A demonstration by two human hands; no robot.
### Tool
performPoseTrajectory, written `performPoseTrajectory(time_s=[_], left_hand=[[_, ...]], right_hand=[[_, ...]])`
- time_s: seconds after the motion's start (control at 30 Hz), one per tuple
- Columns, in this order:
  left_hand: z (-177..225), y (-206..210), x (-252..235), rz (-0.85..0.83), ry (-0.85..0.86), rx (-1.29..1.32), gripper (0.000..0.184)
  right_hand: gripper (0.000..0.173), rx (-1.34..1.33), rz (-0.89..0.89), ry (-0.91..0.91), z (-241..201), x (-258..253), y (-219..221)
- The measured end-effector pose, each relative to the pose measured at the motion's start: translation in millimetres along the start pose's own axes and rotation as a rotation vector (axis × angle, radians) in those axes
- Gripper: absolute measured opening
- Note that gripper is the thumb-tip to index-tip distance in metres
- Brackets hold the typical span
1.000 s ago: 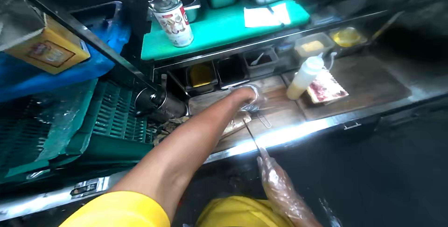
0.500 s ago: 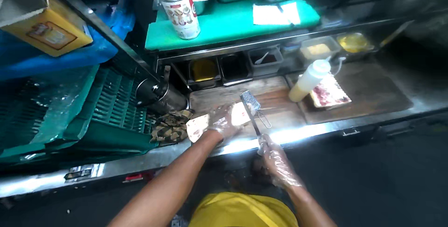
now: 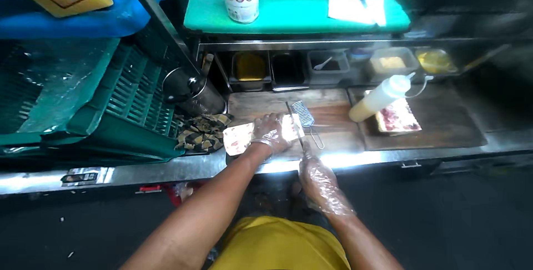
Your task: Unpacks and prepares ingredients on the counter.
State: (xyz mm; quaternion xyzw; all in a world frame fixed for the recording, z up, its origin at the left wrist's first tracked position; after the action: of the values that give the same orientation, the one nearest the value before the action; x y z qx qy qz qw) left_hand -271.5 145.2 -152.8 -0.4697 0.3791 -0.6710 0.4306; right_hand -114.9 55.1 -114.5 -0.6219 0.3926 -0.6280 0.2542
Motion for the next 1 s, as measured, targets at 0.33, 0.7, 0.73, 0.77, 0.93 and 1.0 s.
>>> performPoseTrajectory(time_s=[0.33,0.7,0.73,0.77,0.93,1.0], left_hand=[[-2,3,-2,0.032,0.010,-0.002,0.104],[0,5,0,0.014,0.018,-0.007,0.107],[0,6,0,0.020,0.020,-0.004,0.107],[-1,6,-1,0.029,0.027,-0.007,0.107],[1,5,2,0.032,0.040,-0.012,0.103],[2,5,3,0.015,0.025,-0.011,0.106]], right_hand=[[0.047,0.074,-0.026,-0.057,-23,-11,-22],[0.031,0.119,-0.050,-0.108,-18,-1,-31],[0.031,0.121,-0.048,-0.104,-19,-2,-30],[0.030,0.111,-0.043,-0.103,-22,-5,-29],[0.025,0.131,-0.125,-0.080,-38,-25,-25],[0.024,0.125,-0.111,-0.104,-28,-15,-27]])
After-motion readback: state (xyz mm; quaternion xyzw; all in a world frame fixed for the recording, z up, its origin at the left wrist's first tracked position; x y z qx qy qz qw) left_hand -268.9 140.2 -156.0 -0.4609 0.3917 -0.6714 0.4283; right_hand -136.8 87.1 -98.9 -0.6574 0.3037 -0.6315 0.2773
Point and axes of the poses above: each hand's wrist, its own x-axis away from the middle knuckle, its own y-axis out of the palm, z = x × y, the point moved 7 cm from there along -x, towards the middle knuckle, and after that the axes turned 12 degrees about y, right-handed, at the moved point
